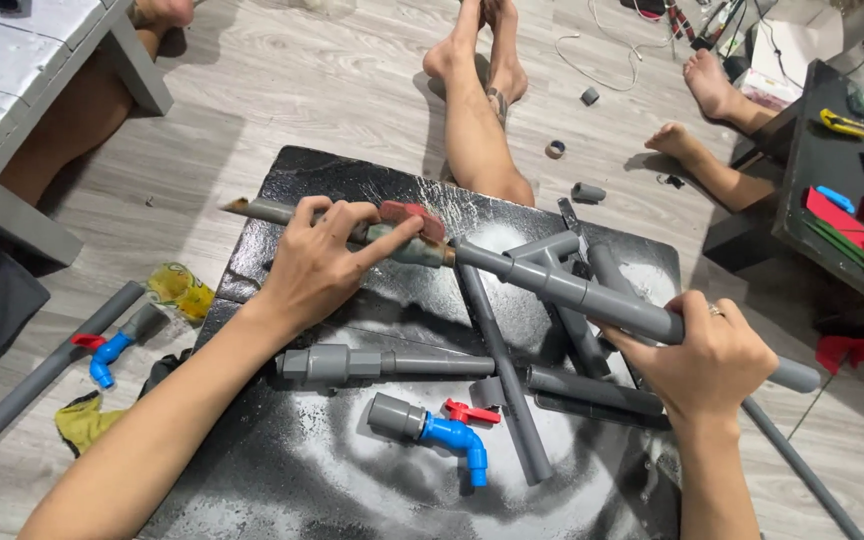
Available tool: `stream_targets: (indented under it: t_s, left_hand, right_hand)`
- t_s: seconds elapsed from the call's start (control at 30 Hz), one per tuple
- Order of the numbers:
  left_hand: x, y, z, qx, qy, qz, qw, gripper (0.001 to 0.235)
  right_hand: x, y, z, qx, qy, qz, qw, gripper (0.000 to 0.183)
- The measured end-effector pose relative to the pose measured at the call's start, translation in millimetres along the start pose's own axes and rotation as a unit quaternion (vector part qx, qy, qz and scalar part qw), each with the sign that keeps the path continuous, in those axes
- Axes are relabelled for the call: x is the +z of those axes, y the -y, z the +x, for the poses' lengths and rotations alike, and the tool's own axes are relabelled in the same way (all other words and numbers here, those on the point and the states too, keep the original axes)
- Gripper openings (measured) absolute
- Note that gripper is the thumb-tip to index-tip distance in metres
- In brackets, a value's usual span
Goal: The person assembles various gray PVC pipe fittings and valves on a low black table. They connect straight pipes, elbows, and T-joints, then attach a red-handled valve and a blue elbow valve to the assembly. The person repeatedly connects and disconnects sections to test fitment.
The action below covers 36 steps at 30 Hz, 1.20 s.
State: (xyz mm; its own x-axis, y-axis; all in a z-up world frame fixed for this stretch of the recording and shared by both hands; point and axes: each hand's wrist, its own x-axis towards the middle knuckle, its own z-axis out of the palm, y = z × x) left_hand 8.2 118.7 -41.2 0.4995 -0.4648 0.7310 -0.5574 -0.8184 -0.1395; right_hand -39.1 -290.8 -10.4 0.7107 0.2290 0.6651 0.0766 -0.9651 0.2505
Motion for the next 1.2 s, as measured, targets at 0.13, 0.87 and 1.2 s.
stream_targets:
  t_s: [0.13, 0.87, 1.2]
  left_hand:
    - [9, 2, -8, 0.012, -0.035, 0.020, 0.999, 0.061]
    - [0, -3, -8, 0.021, -0.020, 0.001, 1.000, 0.068]
    - [-19, -13, -9, 0.057, -0.112, -0.010, 0.992, 0.052]
  right_hand:
    - [-2, -9, -1, -0.020, -0.025, 0.035, 0.999, 0.072]
    - [-8, -7, 3, -0.001, 0.002, 0.084, 0.996, 0.064]
    - [-8, -15, -1, -0.059, -0.021, 0.085, 0.994, 0.059]
